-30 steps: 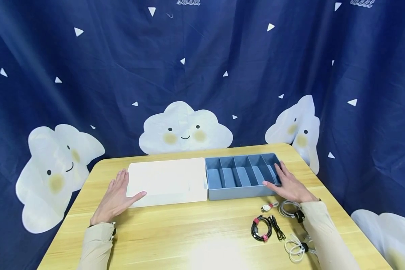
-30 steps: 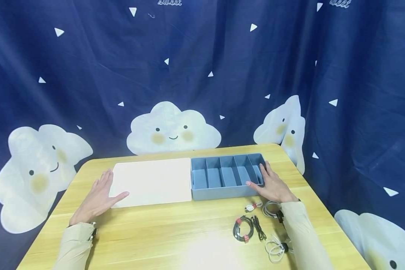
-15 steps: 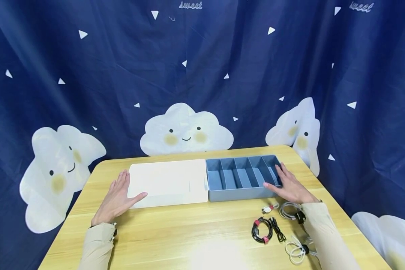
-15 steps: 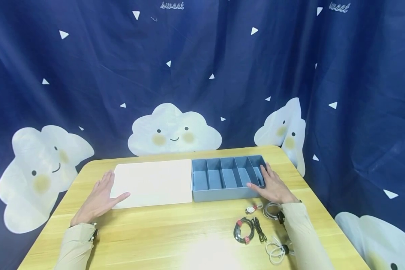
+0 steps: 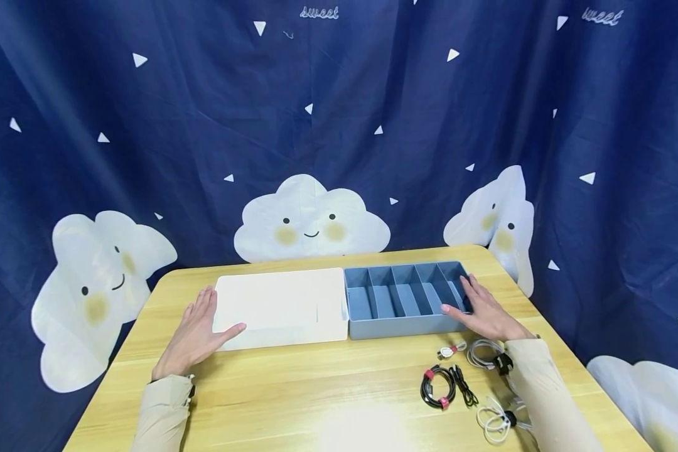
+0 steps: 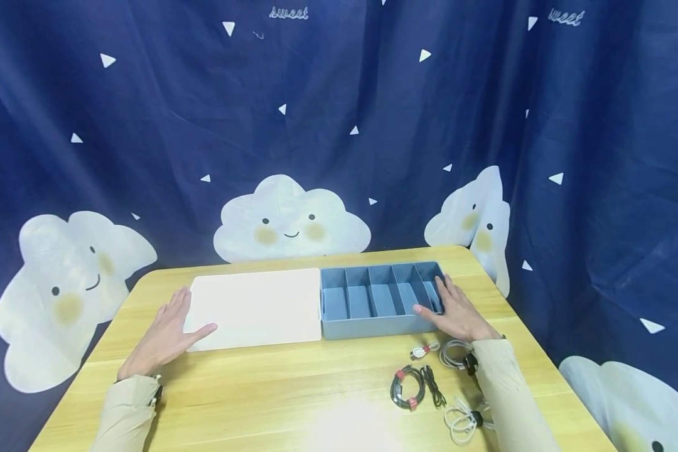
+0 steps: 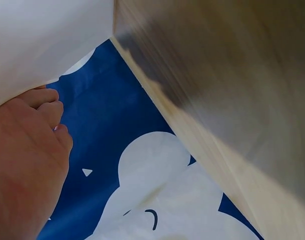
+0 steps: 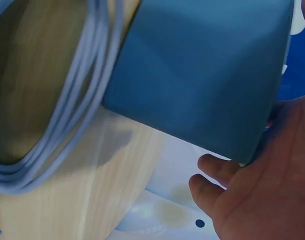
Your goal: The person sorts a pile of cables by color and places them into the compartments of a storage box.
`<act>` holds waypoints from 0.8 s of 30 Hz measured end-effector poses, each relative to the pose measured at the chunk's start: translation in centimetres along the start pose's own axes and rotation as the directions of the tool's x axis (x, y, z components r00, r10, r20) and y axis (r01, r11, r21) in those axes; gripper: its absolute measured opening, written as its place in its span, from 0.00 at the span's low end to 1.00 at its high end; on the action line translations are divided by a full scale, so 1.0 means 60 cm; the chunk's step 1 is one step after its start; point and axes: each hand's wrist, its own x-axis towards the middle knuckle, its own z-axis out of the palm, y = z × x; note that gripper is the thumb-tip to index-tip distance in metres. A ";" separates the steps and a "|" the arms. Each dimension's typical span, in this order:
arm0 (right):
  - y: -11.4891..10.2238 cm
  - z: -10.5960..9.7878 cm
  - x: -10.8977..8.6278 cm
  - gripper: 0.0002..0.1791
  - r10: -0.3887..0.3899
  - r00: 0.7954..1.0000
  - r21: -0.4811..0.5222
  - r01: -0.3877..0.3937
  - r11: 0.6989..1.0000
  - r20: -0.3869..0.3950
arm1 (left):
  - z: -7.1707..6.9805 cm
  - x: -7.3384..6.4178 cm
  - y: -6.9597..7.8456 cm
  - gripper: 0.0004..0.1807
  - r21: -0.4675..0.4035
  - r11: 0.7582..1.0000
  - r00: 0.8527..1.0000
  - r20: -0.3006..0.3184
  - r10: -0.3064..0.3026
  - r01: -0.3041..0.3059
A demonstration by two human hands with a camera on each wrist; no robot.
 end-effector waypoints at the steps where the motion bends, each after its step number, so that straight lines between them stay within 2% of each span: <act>1: 0.000 -0.002 0.000 0.58 0.000 1.000 0.014 0.000 1.000 0.000 | 0.001 0.000 0.000 0.67 -0.001 1.000 1.000 0.003 -0.001 0.001; 5: -0.006 -0.012 -0.001 0.55 -0.028 0.999 0.050 0.029 0.998 -0.030 | 0.003 -0.001 -0.001 0.67 -0.014 1.000 1.000 0.011 -0.005 0.005; 14: -0.030 -0.041 -0.015 0.44 -0.109 0.977 0.006 0.113 0.994 -0.185 | 0.006 0.001 -0.002 0.67 -0.020 1.000 1.000 0.014 0.001 -0.001; 20: -0.044 -0.067 -0.036 0.40 -0.126 0.971 0.011 0.131 0.991 -0.202 | 0.004 0.004 -0.001 0.67 -0.025 1.000 1.000 0.019 0.007 -0.006; 24: -0.048 -0.081 -0.048 0.36 -0.161 0.960 -0.006 0.164 0.986 -0.229 | 0.001 0.004 -0.002 0.66 -0.017 1.000 1.000 0.016 0.008 -0.007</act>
